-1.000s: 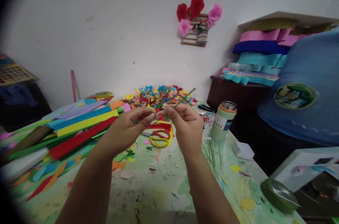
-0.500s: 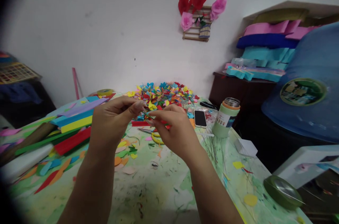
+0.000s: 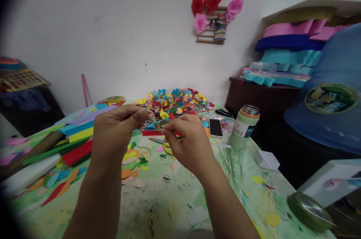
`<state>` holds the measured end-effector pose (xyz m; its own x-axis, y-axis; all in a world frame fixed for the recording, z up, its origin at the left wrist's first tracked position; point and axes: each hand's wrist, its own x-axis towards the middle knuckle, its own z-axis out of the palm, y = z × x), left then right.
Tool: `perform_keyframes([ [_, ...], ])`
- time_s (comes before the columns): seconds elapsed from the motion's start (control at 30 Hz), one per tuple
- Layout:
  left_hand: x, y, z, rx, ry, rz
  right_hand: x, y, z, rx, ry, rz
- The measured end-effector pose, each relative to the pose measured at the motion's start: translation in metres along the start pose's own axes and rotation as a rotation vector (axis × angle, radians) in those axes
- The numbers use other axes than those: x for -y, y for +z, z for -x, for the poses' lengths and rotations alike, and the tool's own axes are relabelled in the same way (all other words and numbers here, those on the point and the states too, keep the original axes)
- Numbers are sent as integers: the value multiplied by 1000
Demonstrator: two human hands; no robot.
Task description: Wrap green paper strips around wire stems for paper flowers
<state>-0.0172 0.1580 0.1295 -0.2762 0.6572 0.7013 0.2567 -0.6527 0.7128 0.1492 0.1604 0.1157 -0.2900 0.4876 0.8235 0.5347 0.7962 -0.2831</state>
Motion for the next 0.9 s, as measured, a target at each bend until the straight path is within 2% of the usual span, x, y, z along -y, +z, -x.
perform_keyframes([
  [0.23, 1, -1, 0, -112, -12, 74, -1, 1, 0, -1, -12, -2],
  [0.4, -1, 2, 2, -125, 24, 70, -1, 3, -2, 43, 47, -44],
  [0.5, -3, 2, 3, -122, 27, 55, 0, 6, -1, -25, 45, -50],
  [0.73, -7, 4, 7, -51, 66, 59, 4, 14, 3, -218, -134, 80],
  [0.9, -9, 4, 8, -58, 106, 41, 4, 12, 4, -190, -177, 133],
])
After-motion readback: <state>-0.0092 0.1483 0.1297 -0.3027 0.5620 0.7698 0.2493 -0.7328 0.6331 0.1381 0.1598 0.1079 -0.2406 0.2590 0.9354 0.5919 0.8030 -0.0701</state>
